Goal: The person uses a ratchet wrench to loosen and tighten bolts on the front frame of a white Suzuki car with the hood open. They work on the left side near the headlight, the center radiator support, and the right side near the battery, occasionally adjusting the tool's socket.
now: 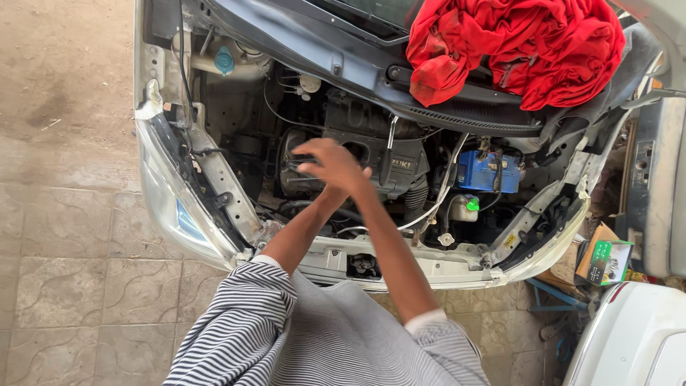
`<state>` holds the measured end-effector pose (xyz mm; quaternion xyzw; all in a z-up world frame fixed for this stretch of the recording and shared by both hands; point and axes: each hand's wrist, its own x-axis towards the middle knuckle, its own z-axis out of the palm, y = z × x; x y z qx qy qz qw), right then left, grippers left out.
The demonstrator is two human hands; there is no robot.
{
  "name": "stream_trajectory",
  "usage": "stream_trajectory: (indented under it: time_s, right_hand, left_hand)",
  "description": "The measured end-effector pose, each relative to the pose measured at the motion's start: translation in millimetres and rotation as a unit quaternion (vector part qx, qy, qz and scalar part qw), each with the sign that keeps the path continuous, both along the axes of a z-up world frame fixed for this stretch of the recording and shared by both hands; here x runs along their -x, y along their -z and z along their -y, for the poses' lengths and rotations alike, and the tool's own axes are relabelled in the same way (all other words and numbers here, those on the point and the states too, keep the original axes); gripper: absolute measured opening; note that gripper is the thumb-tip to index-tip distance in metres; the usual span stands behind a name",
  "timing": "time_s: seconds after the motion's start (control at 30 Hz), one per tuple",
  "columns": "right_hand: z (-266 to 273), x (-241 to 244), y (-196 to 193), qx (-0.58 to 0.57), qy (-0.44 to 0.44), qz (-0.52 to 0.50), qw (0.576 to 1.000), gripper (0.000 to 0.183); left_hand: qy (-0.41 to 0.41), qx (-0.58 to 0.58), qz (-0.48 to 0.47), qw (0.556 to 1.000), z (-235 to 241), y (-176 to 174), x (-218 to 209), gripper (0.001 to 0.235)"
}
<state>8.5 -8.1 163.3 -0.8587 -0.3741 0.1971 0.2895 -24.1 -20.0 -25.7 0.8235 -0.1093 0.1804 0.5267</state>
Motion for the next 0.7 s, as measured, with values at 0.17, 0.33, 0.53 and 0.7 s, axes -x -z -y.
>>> stream_trajectory:
  time_s: [0.17,0.33,0.53,0.7]
  right_hand:
    - [-33,9,64,0.161,-0.073,-0.144,0.974,0.060]
    - [-17,-1,72,-0.050,0.082,-0.251,0.963,0.032]
    - [42,-3,84,-0.328,0.389,-0.361,0.781,0.014]
    - [70,54,148,-0.525,0.536,-0.340,0.568,0.015]
  left_hand:
    - [0.212,-0.374,-0.241,0.870,-12,-10,6,0.030]
    - [0.165,-0.480,-0.111,0.854,-14,20,24,0.024]
    - [0.431,-0.518,-0.122,0.728,-58,-26,59,0.066]
    - [0.162,-0.021,-0.426,0.890,-91,-59,103,0.042]
